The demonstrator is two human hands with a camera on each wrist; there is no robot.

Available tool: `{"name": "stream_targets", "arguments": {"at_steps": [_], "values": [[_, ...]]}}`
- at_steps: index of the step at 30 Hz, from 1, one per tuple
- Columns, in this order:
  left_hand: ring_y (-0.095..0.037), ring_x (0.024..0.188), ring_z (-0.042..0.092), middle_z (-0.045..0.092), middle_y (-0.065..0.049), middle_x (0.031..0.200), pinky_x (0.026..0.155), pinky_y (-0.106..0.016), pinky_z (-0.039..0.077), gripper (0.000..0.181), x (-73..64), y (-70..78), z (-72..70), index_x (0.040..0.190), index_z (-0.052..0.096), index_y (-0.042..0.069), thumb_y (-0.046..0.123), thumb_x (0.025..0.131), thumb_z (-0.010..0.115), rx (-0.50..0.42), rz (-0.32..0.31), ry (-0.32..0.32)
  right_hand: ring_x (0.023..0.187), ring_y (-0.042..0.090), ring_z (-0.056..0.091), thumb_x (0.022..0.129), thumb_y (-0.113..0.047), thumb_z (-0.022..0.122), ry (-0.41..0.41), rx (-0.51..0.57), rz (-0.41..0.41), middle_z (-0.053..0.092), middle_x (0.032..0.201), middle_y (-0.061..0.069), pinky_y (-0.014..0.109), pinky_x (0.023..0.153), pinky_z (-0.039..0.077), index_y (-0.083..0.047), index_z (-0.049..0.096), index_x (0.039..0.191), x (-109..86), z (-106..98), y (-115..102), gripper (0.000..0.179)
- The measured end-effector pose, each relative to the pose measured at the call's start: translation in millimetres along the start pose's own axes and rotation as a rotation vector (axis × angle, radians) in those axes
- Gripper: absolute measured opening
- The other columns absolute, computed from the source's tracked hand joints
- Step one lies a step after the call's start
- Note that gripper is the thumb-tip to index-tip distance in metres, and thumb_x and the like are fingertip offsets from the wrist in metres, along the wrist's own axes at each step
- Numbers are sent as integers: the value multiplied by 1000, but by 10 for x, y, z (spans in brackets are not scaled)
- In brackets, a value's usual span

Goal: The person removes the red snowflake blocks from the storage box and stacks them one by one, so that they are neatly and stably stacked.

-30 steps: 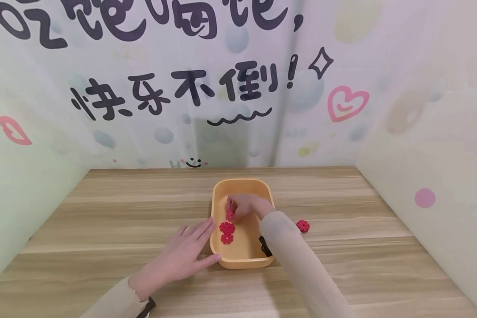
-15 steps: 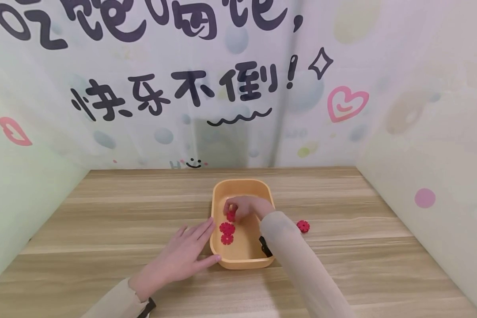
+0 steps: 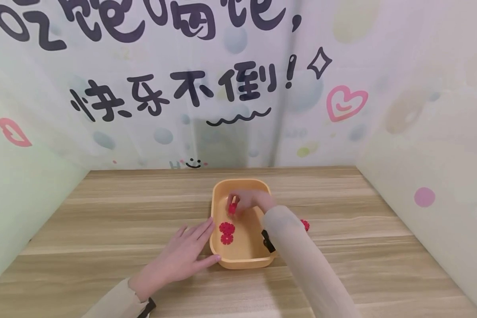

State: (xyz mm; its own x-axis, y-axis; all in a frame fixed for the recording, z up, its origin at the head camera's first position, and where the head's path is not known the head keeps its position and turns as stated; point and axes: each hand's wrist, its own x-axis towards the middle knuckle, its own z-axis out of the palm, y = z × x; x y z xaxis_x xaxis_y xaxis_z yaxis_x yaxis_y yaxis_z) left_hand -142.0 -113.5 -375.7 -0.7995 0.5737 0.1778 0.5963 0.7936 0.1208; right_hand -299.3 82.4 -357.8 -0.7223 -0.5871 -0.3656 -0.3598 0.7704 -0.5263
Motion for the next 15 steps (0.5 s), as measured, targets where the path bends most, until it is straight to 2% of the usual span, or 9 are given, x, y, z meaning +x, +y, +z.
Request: {"name": "stream_targets", "arguments": {"at_steps": [6,15], "values": [[-22,123,32,30,-9,139,92,-54,27,77,-3,1,-2,135,34,3,60,83,40,-6,-2,-1,76,17,50,74,-5,68,93,-11,-12,54,84,3,26,66,43,-9,53,95,-91,-170,-82,27],[-22,122,33,30,-9,139,92,-54,27,77,-10,6,-22,135,34,3,59,84,40,-10,-8,-14,79,19,51,75,-8,69,154,13,-34,54,86,5,28,68,44,-8,53,98,-282,-387,-139,28]]}}
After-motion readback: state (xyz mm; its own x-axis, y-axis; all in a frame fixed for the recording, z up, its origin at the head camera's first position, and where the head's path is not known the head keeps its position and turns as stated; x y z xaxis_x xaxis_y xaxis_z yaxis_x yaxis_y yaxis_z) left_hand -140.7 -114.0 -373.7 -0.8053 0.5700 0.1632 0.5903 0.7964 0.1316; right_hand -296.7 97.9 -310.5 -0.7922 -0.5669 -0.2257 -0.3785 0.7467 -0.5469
